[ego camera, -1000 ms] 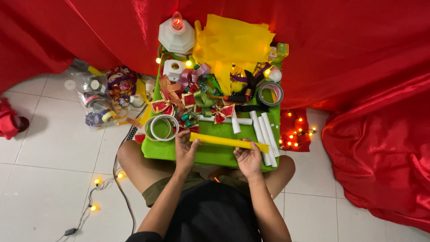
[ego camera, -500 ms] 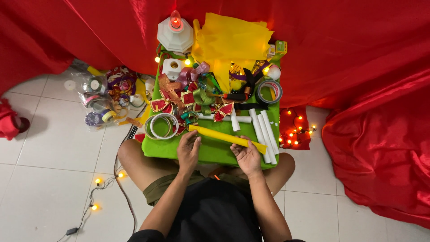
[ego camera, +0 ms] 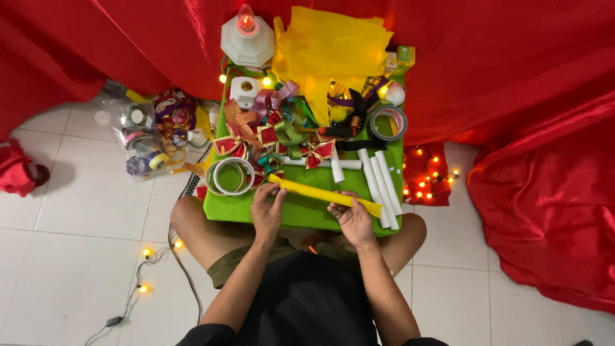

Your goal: Decorating a yellow tube with ribbons and craft materials while sitting on the floor.

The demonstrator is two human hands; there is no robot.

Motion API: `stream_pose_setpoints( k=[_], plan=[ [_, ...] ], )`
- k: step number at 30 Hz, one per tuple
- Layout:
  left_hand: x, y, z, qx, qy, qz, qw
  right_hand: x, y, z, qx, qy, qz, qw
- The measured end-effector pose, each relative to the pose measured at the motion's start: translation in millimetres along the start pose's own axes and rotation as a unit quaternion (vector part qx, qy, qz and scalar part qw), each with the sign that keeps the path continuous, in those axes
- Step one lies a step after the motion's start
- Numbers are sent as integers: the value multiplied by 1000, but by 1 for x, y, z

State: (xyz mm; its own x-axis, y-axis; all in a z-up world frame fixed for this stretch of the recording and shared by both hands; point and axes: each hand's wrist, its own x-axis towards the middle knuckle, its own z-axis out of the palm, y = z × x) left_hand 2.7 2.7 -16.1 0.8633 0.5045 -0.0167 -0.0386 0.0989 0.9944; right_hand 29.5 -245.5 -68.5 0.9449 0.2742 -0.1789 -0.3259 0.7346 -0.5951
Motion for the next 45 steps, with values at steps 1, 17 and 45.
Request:
stream_pose_setpoints(
  k=[1,17,45],
  plan=[
    [-1,5,1,3,7,-8,1000,-1,1,1,-11,-5,-2,1000],
    [1,4,11,40,57,-29,997,0,2,0,-15,-27,-3,1000],
    [-2,-1,17,-18,74,-64,995,1,-3,-3,-9,-19,-38,999]
  ],
)
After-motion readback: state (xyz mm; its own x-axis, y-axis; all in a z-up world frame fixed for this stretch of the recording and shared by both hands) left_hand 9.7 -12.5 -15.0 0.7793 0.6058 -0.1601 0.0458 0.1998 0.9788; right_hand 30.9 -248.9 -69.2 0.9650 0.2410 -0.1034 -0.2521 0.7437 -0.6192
